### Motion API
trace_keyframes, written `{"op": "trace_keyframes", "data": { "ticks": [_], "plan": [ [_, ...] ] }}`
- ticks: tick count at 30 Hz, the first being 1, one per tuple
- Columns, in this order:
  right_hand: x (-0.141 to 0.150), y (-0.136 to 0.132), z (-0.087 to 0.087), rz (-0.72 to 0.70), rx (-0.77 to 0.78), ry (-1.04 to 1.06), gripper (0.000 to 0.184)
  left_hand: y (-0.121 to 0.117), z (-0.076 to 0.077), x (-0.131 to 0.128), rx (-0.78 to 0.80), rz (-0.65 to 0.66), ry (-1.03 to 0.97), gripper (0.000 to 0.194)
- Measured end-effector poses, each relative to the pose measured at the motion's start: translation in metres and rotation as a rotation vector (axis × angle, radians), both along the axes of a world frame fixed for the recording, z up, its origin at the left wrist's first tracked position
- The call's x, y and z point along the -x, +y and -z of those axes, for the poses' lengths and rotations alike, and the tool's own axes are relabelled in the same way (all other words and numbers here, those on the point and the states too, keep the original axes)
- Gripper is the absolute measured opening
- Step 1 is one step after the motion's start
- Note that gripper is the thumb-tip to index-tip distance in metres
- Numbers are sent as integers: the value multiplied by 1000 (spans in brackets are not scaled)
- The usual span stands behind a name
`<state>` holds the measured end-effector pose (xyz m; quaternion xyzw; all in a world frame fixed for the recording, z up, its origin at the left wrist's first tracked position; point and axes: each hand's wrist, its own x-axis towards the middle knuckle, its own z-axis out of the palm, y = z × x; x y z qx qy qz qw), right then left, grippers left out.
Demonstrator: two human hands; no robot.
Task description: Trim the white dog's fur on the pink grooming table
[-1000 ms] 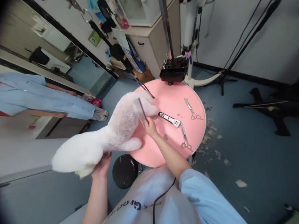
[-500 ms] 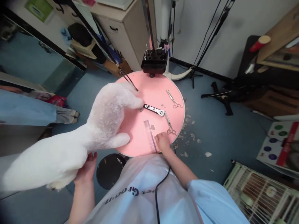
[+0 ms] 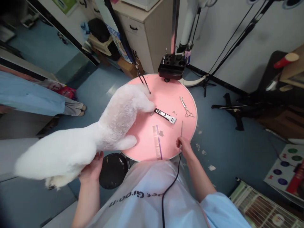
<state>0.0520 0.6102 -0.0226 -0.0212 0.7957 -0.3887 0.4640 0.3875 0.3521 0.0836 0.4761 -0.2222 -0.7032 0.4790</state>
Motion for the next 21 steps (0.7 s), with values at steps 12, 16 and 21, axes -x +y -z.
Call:
{"op": "trace_keyframes", "data": {
  "ticks": [12, 16, 21],
  "plan": [
    [-41, -173, -15, -279, 790, -108, 35, -3, -13, 6, -168, -237, -70, 51],
    [-51, -192, -4, -502, 522, 408, 16, -4, -19, 9, -202, -285, -107, 48],
    [-52, -206, 9, -633, 398, 645, 23, -1, -24, 12, -215, -317, -119, 47]
  ]
}}
